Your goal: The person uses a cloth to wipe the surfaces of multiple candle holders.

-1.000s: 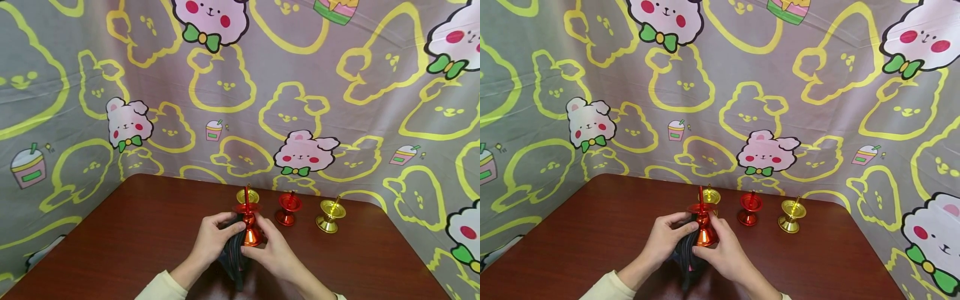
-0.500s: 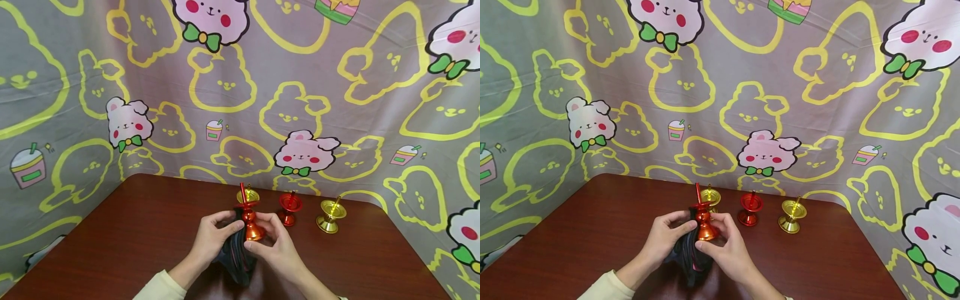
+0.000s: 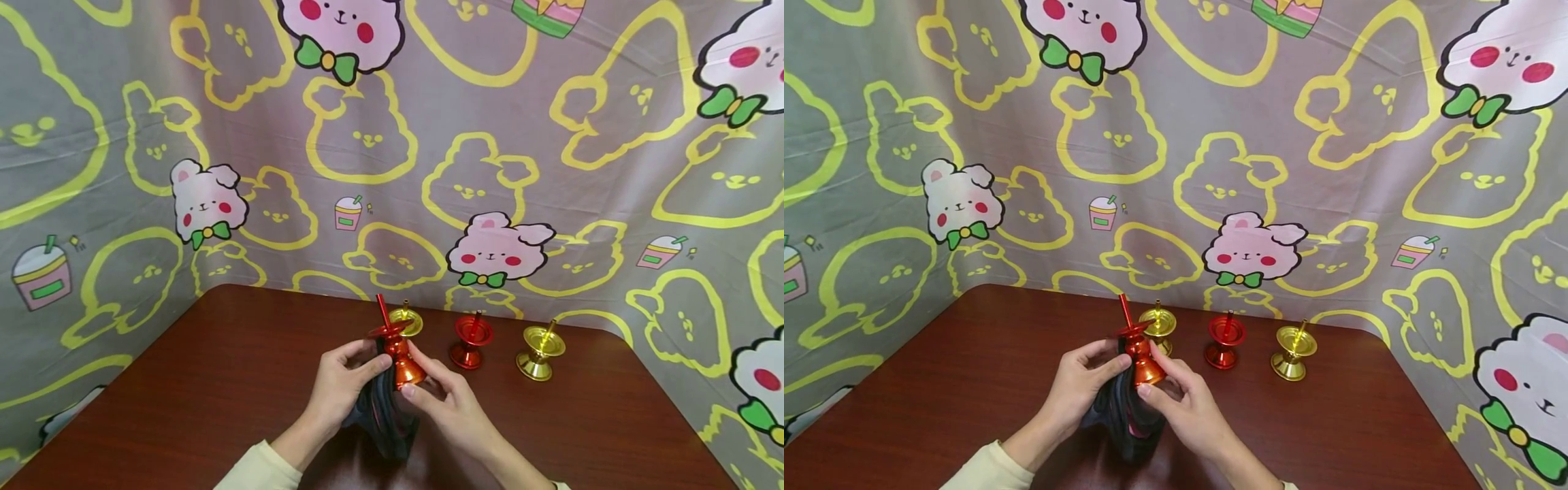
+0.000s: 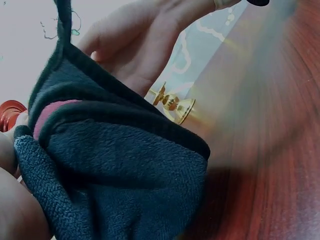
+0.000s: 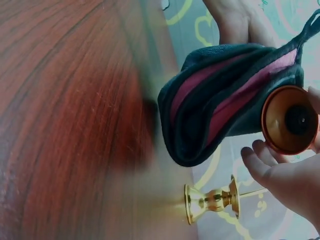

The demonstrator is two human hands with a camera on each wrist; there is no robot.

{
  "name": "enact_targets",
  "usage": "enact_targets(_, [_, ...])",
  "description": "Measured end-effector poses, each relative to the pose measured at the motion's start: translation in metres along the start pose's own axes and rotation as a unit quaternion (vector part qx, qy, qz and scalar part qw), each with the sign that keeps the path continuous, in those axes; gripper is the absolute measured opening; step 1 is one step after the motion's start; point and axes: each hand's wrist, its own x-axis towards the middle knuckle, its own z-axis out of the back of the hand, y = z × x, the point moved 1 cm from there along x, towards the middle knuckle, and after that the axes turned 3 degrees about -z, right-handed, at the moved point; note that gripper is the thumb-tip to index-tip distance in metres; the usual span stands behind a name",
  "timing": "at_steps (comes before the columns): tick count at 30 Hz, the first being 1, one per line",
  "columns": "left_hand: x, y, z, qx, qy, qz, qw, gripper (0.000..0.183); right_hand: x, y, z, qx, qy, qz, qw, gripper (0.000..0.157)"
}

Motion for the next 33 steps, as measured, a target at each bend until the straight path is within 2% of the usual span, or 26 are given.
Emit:
enact_targets(3, [-0.001,-0.001,0.001,-0.019,0.011,0.004,0.9998,0.027,0.000,0.000,0.001,0.010,0.026,-0.007,1.000,0.059])
enact_targets(5, [-0.002,-0.001,0.002,-0.030,0.018,0.009,0.9994,0.028,0.000,0.001,0.002,0.046,0.051,-0.027,0.997,0.058])
enact_targets(8, [-0.002,-0.002,0.002,-0.049,0.027,0.019,0.9983,0.031,0.000,0.003,0.003,0.111,0.086,-0.061,0.988,0.058])
enact_targets(10, [-0.003,-0.002,0.002,-0.057,0.031,0.026,0.9975,0.033,-0.001,0.004,0.003,0.157,0.105,-0.078,0.979,0.058])
enact_targets(15, [-0.004,0.001,0.002,-0.062,0.036,0.035,0.9968,0.035,-0.002,0.000,0.003,0.277,0.146,-0.113,0.943,0.055])
enact_targets(17, [-0.005,0.003,0.001,-0.060,0.038,0.036,0.9968,0.037,-0.002,-0.003,0.002,0.287,0.152,-0.118,0.938,0.053])
enact_targets(19, [-0.005,0.005,0.000,-0.062,0.038,0.036,0.9967,0.038,0.000,-0.011,0.001,0.265,0.145,-0.101,0.948,0.047])
enact_targets(21, [-0.006,0.006,-0.001,-0.065,0.036,0.032,0.9968,0.038,0.001,-0.012,-0.002,0.215,0.107,-0.079,0.967,0.039])
enact_targets(23, [-0.006,0.007,-0.002,-0.068,0.030,0.023,0.9970,0.037,0.002,-0.010,-0.007,0.148,0.047,-0.054,0.986,0.033])
enact_targets(25, [-0.006,0.007,-0.002,-0.070,0.022,0.010,0.9972,0.035,0.001,-0.004,-0.013,0.065,-0.022,-0.030,0.997,0.030])
enact_targets(27, [-0.006,0.006,-0.003,-0.071,0.013,-0.005,0.9974,0.033,-0.001,0.003,-0.018,-0.026,-0.086,-0.010,0.996,0.029])
enact_targets(29, [-0.006,0.005,-0.005,-0.069,0.003,-0.019,0.9974,0.031,-0.003,0.007,-0.022,-0.095,-0.129,0.008,0.987,0.026])
enact_targets(31, [-0.006,0.005,-0.006,-0.068,-0.004,-0.026,0.9973,0.030,-0.004,0.009,-0.025,-0.145,-0.145,0.018,0.979,0.027])
enact_targets(33, [-0.006,0.004,-0.007,-0.065,-0.007,-0.033,0.9973,0.031,-0.006,0.009,-0.027,-0.165,-0.137,0.022,0.977,0.031])
